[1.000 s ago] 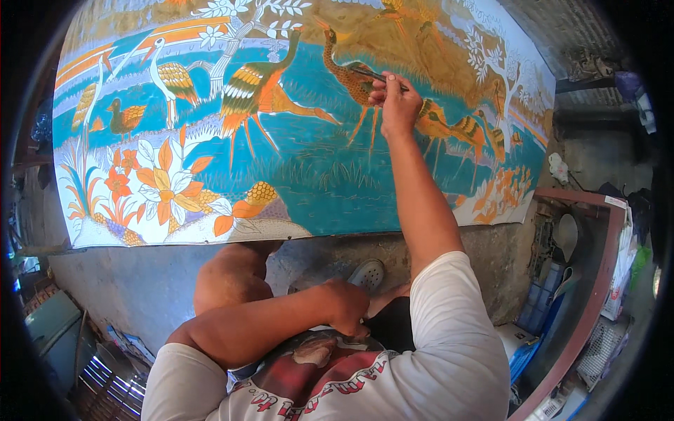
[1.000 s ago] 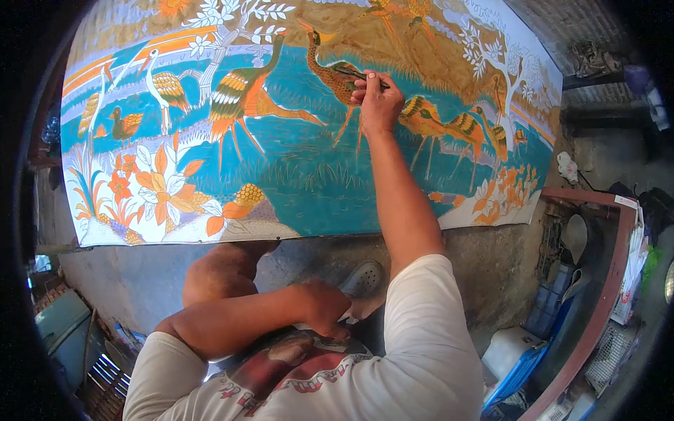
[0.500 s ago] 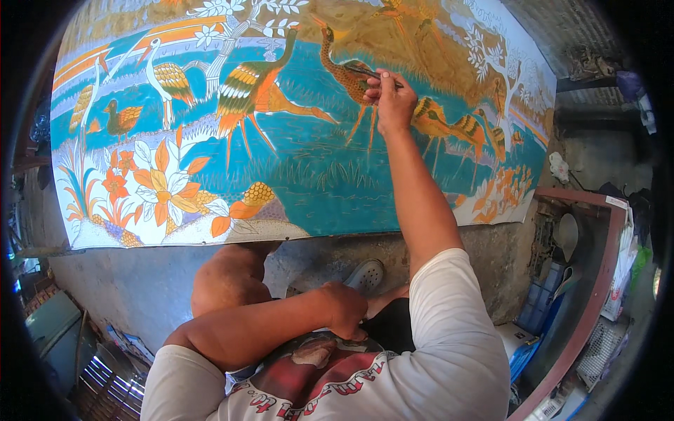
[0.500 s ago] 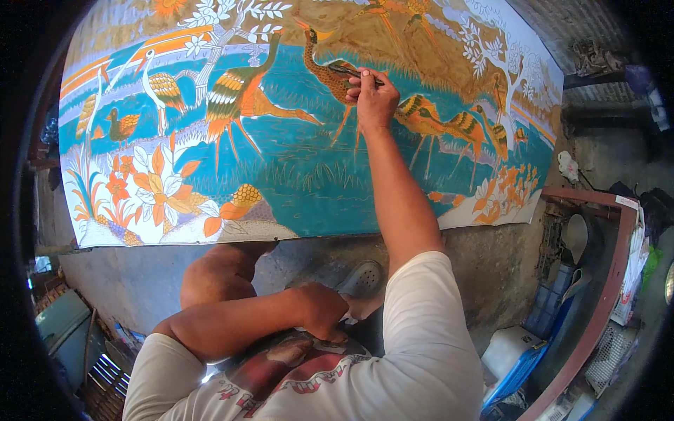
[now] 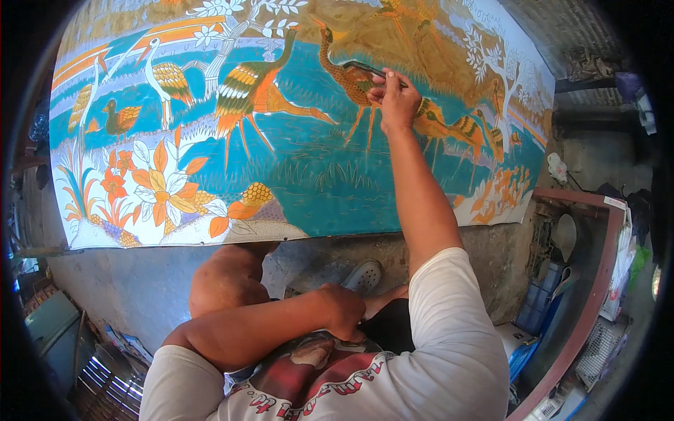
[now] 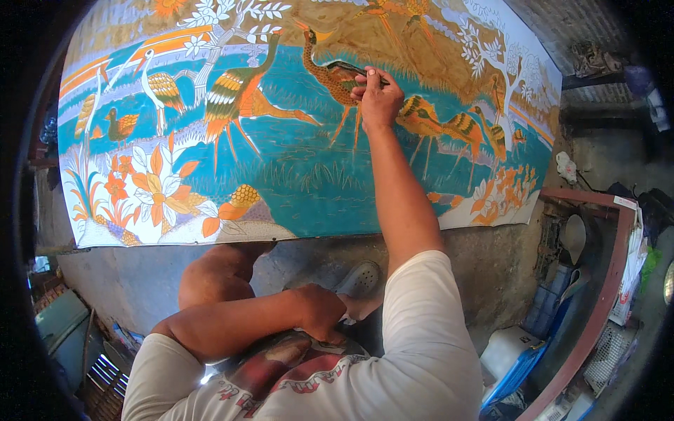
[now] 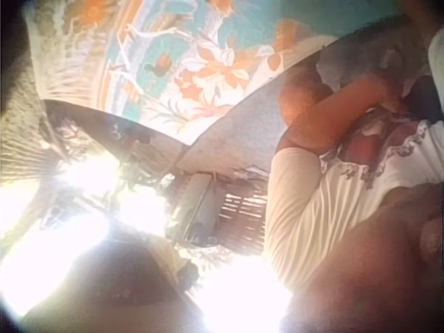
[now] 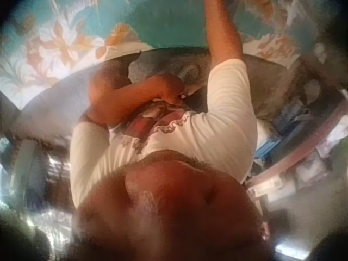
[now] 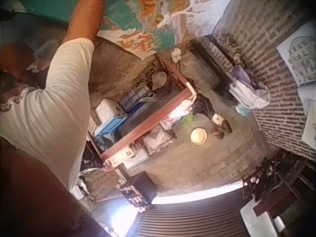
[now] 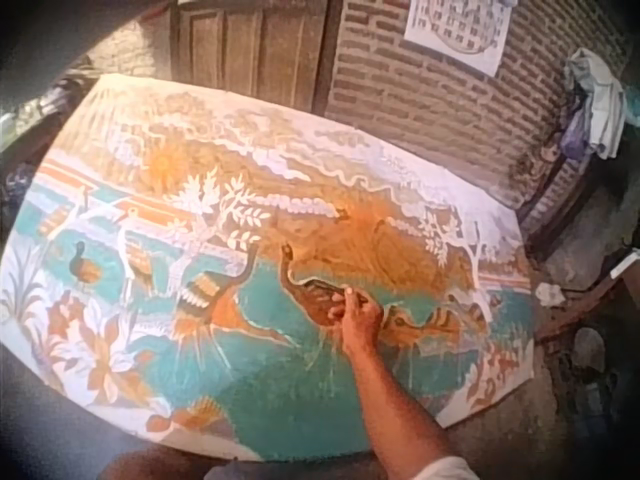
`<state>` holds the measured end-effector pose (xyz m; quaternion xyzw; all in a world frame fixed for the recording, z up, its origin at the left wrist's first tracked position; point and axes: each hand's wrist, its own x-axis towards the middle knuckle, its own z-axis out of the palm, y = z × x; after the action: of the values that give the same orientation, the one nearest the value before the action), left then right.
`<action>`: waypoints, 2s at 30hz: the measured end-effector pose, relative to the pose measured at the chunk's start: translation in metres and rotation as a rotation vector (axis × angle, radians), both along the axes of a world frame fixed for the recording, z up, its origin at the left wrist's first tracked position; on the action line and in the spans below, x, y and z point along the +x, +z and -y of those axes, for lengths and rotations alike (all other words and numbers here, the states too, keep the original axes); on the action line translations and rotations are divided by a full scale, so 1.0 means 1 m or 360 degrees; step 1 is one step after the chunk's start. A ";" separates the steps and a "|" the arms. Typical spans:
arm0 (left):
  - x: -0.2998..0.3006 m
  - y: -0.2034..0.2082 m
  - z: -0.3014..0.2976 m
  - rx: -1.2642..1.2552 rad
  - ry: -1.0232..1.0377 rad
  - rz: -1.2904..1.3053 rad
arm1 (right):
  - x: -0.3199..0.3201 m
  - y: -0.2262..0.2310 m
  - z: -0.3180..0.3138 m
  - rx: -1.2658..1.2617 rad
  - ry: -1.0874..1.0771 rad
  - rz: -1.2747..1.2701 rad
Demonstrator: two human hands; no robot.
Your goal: Painting intricate bird and floral designs on a large piece of cloth using a brush and ink.
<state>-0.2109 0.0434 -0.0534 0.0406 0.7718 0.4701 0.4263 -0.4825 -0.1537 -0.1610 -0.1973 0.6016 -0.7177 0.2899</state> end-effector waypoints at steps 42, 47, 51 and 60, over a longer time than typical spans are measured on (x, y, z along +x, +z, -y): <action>0.003 -0.006 -0.004 -0.0050 0.0051 0.0009 | 0.021 0.019 -0.002 0.0079 0.0136 -0.0795; 0.000 -0.003 -0.003 -0.0073 -0.0012 0.0010 | 0.008 0.015 -0.005 0.0206 0.0042 -0.1084; 0.004 -0.001 -0.003 -0.0079 0.0086 -0.0017 | 0.012 0.022 -0.008 0.0184 -0.0014 -0.1049; 0.001 -0.001 -0.003 -0.0060 0.0052 -0.0013 | 0.003 0.014 -0.002 0.0292 -0.0071 -0.1272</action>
<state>-0.2103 0.0465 -0.0544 0.0218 0.7828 0.4622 0.4161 -0.4795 -0.1518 -0.1465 -0.4210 0.7324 -0.5340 0.0340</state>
